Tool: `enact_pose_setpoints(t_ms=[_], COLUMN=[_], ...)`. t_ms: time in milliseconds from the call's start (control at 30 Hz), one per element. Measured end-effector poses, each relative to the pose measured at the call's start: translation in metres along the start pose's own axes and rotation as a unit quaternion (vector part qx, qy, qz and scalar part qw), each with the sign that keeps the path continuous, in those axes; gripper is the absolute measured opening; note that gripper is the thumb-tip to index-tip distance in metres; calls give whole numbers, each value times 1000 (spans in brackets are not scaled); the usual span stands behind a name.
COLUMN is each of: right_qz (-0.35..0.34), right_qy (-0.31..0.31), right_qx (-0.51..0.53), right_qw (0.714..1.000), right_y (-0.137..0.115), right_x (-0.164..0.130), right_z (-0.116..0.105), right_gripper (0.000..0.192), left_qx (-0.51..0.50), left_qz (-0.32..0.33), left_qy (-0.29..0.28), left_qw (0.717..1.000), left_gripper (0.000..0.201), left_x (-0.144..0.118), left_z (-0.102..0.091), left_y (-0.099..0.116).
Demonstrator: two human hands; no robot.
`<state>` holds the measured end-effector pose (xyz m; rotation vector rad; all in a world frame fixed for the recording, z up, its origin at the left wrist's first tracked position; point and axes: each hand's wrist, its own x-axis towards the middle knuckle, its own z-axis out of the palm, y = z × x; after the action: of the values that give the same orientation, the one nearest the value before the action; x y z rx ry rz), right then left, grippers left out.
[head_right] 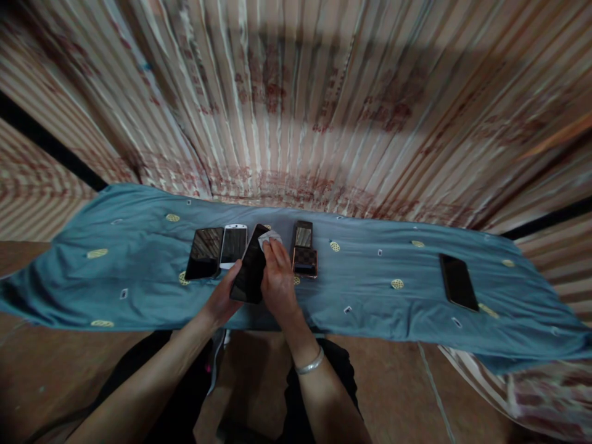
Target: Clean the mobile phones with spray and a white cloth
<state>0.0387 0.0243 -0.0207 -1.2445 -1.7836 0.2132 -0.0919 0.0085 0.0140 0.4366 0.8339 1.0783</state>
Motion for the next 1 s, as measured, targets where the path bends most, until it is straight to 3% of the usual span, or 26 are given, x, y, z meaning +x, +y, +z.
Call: enact_pose_setpoints(t_ms=[500, 733, 1000], right_qz=[-31, -24, -60], right_qy=[-28, -12, -38], right_qx=[-5, -6, -9], right_qw=[999, 1000, 997], right_y=[-2, 1, -11], right_x=[2, 9, -2], right_z=[-7, -10, -3], right_gripper=[65, 65, 65], left_qx=[62, 92, 30], left_qz=[17, -34, 10], left_qy=[-25, -53, -72], left_qw=[998, 994, 997], left_gripper=[51, 63, 70], left_x=[2, -2, 2], left_z=[-11, -15, -16], left_y=[-8, -9, -5])
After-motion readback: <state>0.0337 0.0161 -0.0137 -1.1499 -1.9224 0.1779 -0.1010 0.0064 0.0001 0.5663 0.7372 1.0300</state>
